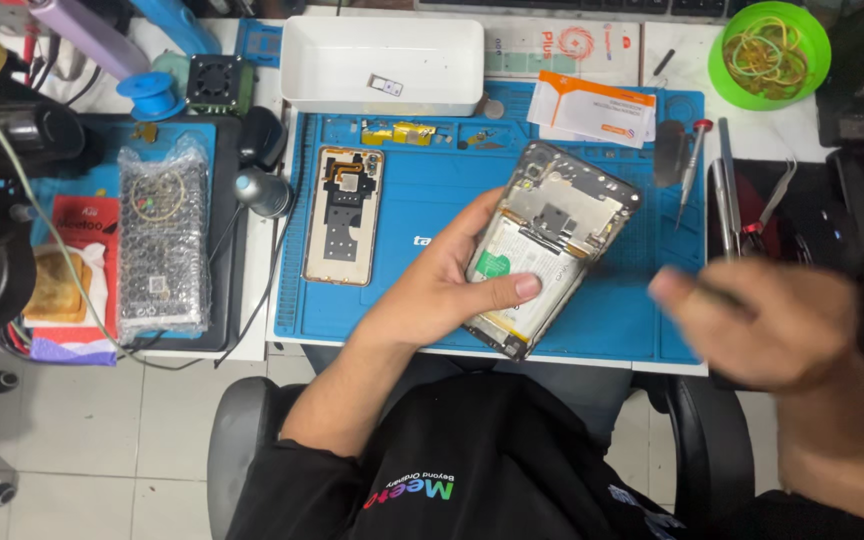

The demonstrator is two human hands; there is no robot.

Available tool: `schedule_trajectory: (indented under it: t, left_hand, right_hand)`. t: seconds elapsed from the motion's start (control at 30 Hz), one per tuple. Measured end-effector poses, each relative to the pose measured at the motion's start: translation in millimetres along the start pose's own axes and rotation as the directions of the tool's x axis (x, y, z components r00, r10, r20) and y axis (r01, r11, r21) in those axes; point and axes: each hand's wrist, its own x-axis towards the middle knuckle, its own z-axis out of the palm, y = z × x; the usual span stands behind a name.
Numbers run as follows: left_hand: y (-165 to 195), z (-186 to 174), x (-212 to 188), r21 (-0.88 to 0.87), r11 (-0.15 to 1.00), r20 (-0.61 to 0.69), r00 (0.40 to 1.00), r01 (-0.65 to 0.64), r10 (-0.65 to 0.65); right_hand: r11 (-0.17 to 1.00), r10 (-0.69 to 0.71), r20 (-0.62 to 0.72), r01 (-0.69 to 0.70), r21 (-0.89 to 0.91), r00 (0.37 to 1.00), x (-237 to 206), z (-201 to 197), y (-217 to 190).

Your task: The person holds an opened smartphone and brushes its internal components with a brush. They then use a screwdriver to unscrew and pry parts from the phone body, remove the battery, place the old housing in a tray, and wrap a component in bubble wrap.

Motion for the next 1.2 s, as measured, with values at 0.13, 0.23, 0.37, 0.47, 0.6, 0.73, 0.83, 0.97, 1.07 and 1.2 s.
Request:
schedule_trajectory:
  t: [0.13, 0.23, 0.37, 0.47, 0.6, 0.73, 0.83, 0.97, 1.07, 1.2]
  left_hand:
    - [-6.1, 4.6, -1.9, 0.123, 0.990, -0.023, 0.997, -0.070, 0.073]
    - [-9.6, 11.5, -2.4, -0.055, 0.998, 0.000, 1.000, 0.022, -0.022]
    - [-12.1, 21.0, -4.9, -0.057, 0.997, 0.040, 0.998, 0.055, -0.053]
    - [-11.1, 19.1, -6.6, -0.033, 0.998, 0.029, 0.999, 0.044, -0.043]
    - [-12.1, 15.7, -7.3, 0.012, 0.998, 0.011, 0.998, 0.063, -0.064]
    - [-14.2, 16.8, -8.3, 0.187, 0.979, 0.025, 0.997, -0.078, 0.075]
    - [-12.4, 14.7, -9.7, 0.158, 0.987, 0.032, 0.999, -0.037, 0.033]
    - [-8.5, 7.2, -8.2, 0.523, 0.798, 0.165, 0.954, -0.301, 0.252]
    - [-9.0, 6.2, -7.6, 0.535, 0.771, 0.171, 0.938, -0.345, 0.301]
    - [-6.0, 0.7, -8.6, 0.514, 0.746, 0.194, 0.905, -0.422, 0.378]
  right_hand:
    - [0.943, 0.269, -0.107, -0.284, -0.170, 0.957, 12.7, -9.5, 5.1]
    - [0.995, 0.047, -0.092, -0.055, -0.084, 0.995, 27.9, -2.7, -1.0]
    - [0.989, 0.000, -0.066, -0.010, -0.146, 0.998, 42.9, 2.8, -16.4]
    - [0.986, -0.049, -0.062, 0.039, -0.165, 0.997, 46.5, -1.5, -18.9]
    - [0.867, 0.156, 0.012, -0.131, -0.481, 0.988, 46.4, -5.5, -12.6]
    - [0.978, 0.101, -0.021, -0.103, -0.180, 0.995, 51.8, -3.0, -11.5]
    - [0.986, 0.167, -0.043, -0.167, 0.003, 0.985, 61.4, -8.3, -12.8]
    - [0.933, 0.296, -0.096, -0.265, 0.244, 0.950, 69.4, -12.0, -21.0]
    - [0.894, 0.272, -0.044, -0.235, 0.381, 0.961, 64.5, -2.2, -31.1]
    - [0.894, 0.371, -0.007, -0.355, 0.272, 0.929, 57.8, 5.0, -15.3]
